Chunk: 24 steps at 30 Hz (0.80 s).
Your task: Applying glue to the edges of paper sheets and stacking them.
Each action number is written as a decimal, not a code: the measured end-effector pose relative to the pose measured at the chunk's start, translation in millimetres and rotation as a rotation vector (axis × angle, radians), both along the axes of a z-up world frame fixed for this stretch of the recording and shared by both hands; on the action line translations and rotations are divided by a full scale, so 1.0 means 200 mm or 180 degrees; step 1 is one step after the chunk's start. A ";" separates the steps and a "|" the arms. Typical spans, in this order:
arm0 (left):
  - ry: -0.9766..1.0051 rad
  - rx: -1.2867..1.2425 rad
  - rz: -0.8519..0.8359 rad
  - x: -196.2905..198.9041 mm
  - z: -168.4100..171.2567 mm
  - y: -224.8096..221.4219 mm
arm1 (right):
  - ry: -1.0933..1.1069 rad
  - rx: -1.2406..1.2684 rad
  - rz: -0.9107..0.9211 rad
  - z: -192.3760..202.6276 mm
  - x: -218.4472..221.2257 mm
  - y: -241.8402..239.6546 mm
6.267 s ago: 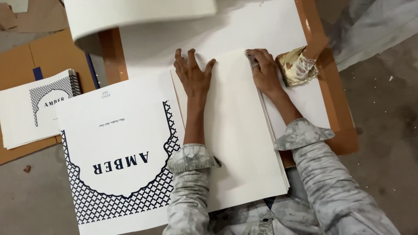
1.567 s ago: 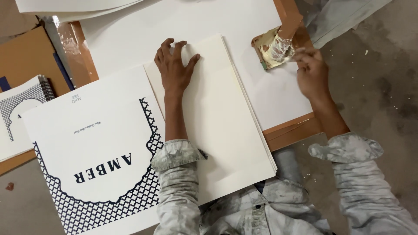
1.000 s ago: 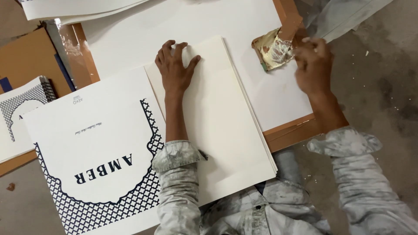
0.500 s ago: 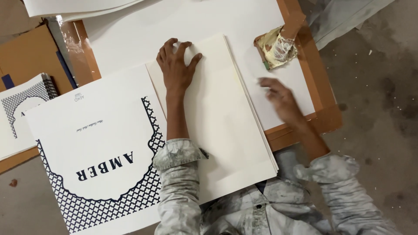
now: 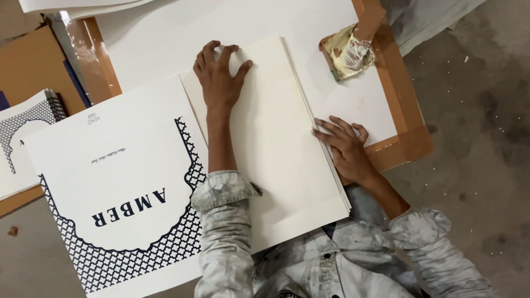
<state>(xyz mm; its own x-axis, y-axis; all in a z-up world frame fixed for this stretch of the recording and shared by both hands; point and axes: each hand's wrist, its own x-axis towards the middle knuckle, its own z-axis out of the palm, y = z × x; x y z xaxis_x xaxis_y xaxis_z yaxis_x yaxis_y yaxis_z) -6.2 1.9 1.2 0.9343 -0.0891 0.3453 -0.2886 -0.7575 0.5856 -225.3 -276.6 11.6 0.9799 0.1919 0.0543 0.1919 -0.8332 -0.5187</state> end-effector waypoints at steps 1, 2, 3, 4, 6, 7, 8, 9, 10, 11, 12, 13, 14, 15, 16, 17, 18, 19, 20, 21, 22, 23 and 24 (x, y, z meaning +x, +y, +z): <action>-0.0004 -0.0004 -0.0004 0.00 0.00 0.00 | 0.0037 -0.0082 0.0036 0.01 -0.02 0.00; 0.0004 -0.0004 -0.0013 0.00 0.01 0.00 | 0.0045 -0.0082 0.0027 0.02 -0.04 -0.01; -0.0009 -0.0004 -0.0013 0.00 0.01 0.00 | 0.0077 -0.0146 0.0053 0.02 -0.07 -0.01; -0.0021 -0.0004 -0.0012 0.00 0.02 0.00 | 0.0110 -0.0209 0.0080 0.03 -0.10 -0.02; -0.0032 0.0009 -0.0032 0.00 0.00 0.01 | 0.0103 -0.0233 0.0097 0.02 -0.16 -0.04; -0.0059 0.0020 -0.0040 0.00 0.00 0.01 | 0.0079 -0.0258 0.0126 0.01 -0.19 -0.04; -0.0046 0.0022 -0.0059 0.00 -0.01 0.01 | 0.0093 -0.0256 0.0107 0.01 -0.22 -0.05; -0.0066 0.0028 -0.0064 0.00 -0.01 0.01 | 0.0064 -0.0247 0.0149 0.01 -0.25 -0.06; -0.0087 0.0034 -0.0069 0.01 -0.02 0.01 | 0.0036 -0.0238 0.0191 0.01 -0.28 -0.07; -0.0076 0.0034 -0.0086 0.00 -0.01 0.01 | 0.0047 -0.0238 0.0174 0.02 -0.31 -0.07; -0.0085 0.0025 -0.0085 0.00 -0.01 0.01 | 0.0051 -0.0249 0.0198 0.03 -0.34 -0.07; -0.0093 0.0014 -0.0084 0.00 -0.01 0.01 | 0.0056 -0.0260 0.0222 0.04 -0.37 -0.07; -0.0080 0.0013 -0.0101 0.00 -0.01 0.01 | 0.0069 -0.0260 0.0205 0.04 -0.40 -0.07; -0.0099 0.0008 -0.0103 0.00 -0.01 0.01 | 0.0024 -0.0349 0.0220 0.04 -0.43 -0.08; -0.0118 0.0002 -0.0106 0.00 -0.01 0.01 | -0.0021 -0.0438 0.0234 0.04 -0.46 -0.08; -0.0108 0.0002 -0.0122 0.00 -0.01 0.01 | -0.0010 -0.0437 0.0219 0.04 -0.50 -0.09; -0.0113 0.0017 -0.0118 0.00 -0.01 0.01 | -0.0032 -0.0582 0.0295 0.03 -0.53 -0.10; -0.0123 0.0033 -0.0113 0.00 -0.01 0.01 | -0.0058 -0.0727 0.0372 0.03 -0.56 -0.12; -0.0117 0.0033 -0.0128 0.00 -0.01 0.01 | -0.0050 -0.0726 0.0358 0.02 -0.59 -0.13; -0.0123 0.0042 -0.0130 0.00 -0.01 0.01 | -0.0045 -0.0862 0.0441 0.02 -0.62 -0.14; -0.0129 0.0051 -0.0131 0.00 -0.02 0.02 | -0.0040 -0.0997 0.0523 0.01 -0.65 -0.15; -0.0118 0.0052 -0.0140 0.00 -0.03 0.02 | -0.0028 -0.0995 0.0516 0.02 -0.68 -0.15; -0.0163 0.0054 -0.0153 0.00 -0.03 0.02 | -0.0029 -0.1047 0.0564 0.04 -0.70 -0.15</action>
